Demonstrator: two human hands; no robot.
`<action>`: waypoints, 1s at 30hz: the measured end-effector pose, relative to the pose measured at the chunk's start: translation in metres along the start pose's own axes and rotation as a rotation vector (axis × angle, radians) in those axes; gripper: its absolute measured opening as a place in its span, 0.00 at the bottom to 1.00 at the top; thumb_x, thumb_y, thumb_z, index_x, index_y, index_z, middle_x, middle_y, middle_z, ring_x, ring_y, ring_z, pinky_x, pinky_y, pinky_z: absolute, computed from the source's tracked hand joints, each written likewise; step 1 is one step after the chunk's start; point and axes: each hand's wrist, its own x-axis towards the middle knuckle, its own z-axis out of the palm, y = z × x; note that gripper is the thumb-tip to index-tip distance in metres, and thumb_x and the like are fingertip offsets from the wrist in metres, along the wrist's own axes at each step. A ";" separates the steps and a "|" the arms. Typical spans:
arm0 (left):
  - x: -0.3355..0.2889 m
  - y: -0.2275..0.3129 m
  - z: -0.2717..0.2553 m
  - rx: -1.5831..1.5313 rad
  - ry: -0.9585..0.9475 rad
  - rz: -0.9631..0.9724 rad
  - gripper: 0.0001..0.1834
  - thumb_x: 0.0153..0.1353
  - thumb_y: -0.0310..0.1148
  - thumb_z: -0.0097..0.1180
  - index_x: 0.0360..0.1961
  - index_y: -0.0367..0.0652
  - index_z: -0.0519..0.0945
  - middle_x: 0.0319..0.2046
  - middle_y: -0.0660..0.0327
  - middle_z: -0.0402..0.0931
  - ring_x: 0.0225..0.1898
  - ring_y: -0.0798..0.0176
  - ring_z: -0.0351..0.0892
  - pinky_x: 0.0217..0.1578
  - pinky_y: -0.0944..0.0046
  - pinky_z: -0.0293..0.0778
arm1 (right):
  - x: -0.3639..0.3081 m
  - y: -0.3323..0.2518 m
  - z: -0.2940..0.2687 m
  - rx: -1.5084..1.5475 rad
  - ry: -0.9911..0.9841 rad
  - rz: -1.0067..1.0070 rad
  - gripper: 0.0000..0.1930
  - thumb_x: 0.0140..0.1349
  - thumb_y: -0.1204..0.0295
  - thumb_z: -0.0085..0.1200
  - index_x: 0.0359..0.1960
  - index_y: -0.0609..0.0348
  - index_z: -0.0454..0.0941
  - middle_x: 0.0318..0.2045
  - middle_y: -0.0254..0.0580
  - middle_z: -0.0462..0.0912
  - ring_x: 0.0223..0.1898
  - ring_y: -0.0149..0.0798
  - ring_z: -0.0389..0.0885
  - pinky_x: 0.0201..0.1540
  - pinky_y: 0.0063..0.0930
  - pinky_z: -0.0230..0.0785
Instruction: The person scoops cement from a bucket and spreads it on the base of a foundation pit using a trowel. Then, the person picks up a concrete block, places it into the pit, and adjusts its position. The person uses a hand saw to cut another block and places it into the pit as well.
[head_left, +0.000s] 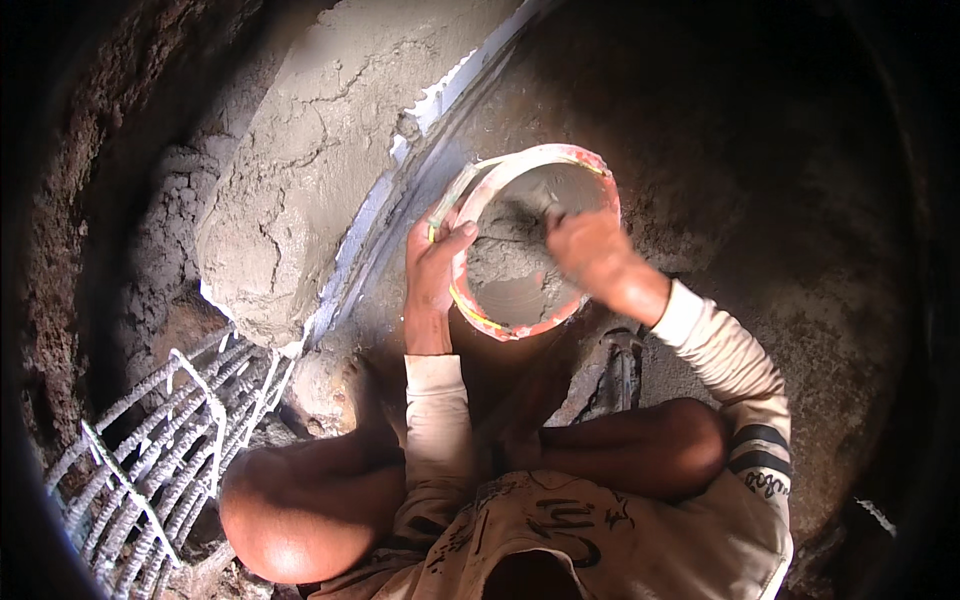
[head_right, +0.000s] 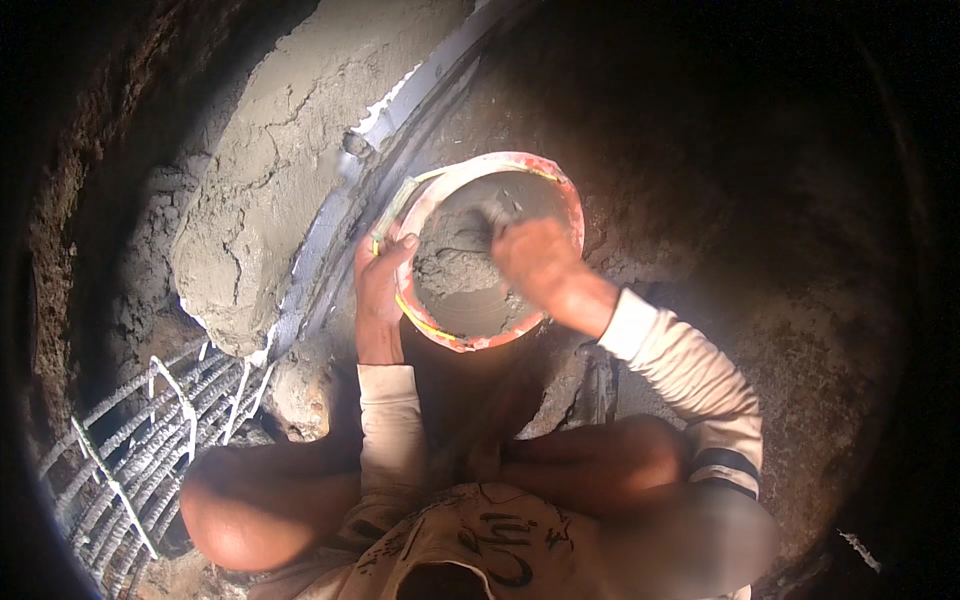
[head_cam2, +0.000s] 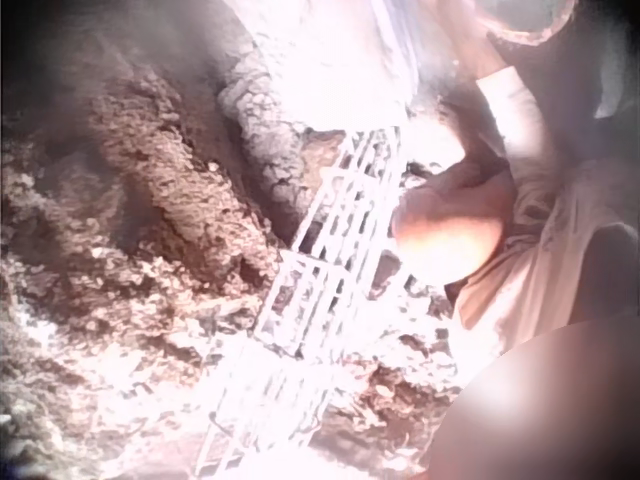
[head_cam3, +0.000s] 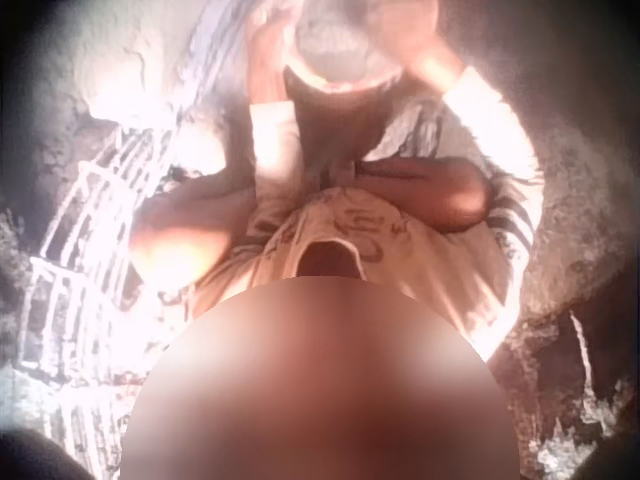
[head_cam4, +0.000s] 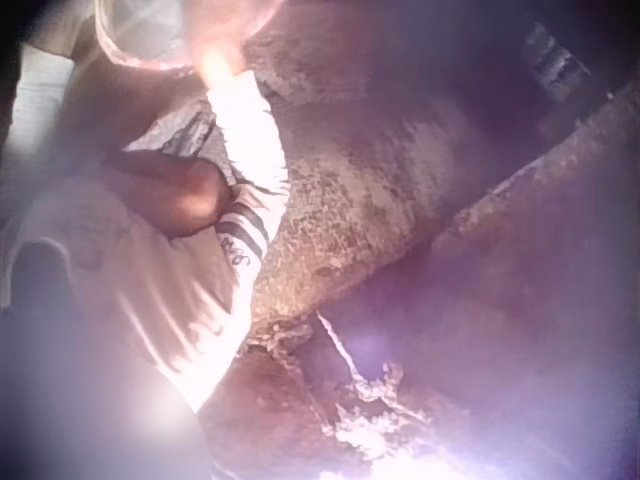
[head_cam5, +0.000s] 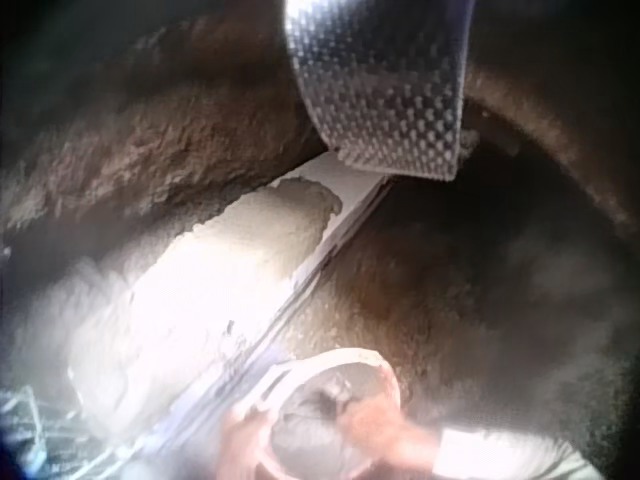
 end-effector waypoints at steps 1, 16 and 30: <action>-0.001 -0.001 -0.002 0.001 -0.007 -0.010 0.34 0.58 0.24 0.63 0.66 0.25 0.70 0.61 0.51 0.77 0.62 0.60 0.75 0.65 0.63 0.63 | 0.003 -0.009 0.017 -0.032 -0.019 -0.048 0.06 0.60 0.70 0.55 0.31 0.54 0.83 0.28 0.45 0.84 0.34 0.43 0.87 0.38 0.38 0.79; -0.019 -0.029 0.020 0.038 -0.103 -0.087 0.27 0.60 0.26 0.64 0.61 0.29 0.76 0.48 0.64 0.79 0.46 0.73 0.74 0.54 0.69 0.68 | -0.042 0.071 0.068 0.125 0.006 0.142 0.16 0.60 0.60 0.60 0.43 0.59 0.84 0.34 0.44 0.87 0.44 0.48 0.84 0.51 0.43 0.75; -0.025 -0.027 -0.002 -0.035 0.249 0.016 0.25 0.56 0.27 0.65 0.56 0.32 0.78 0.42 0.60 0.81 0.41 0.69 0.79 0.44 0.67 0.72 | -0.033 0.000 0.128 0.883 0.023 0.219 0.22 0.72 0.56 0.55 0.57 0.59 0.82 0.51 0.58 0.85 0.52 0.57 0.84 0.58 0.44 0.74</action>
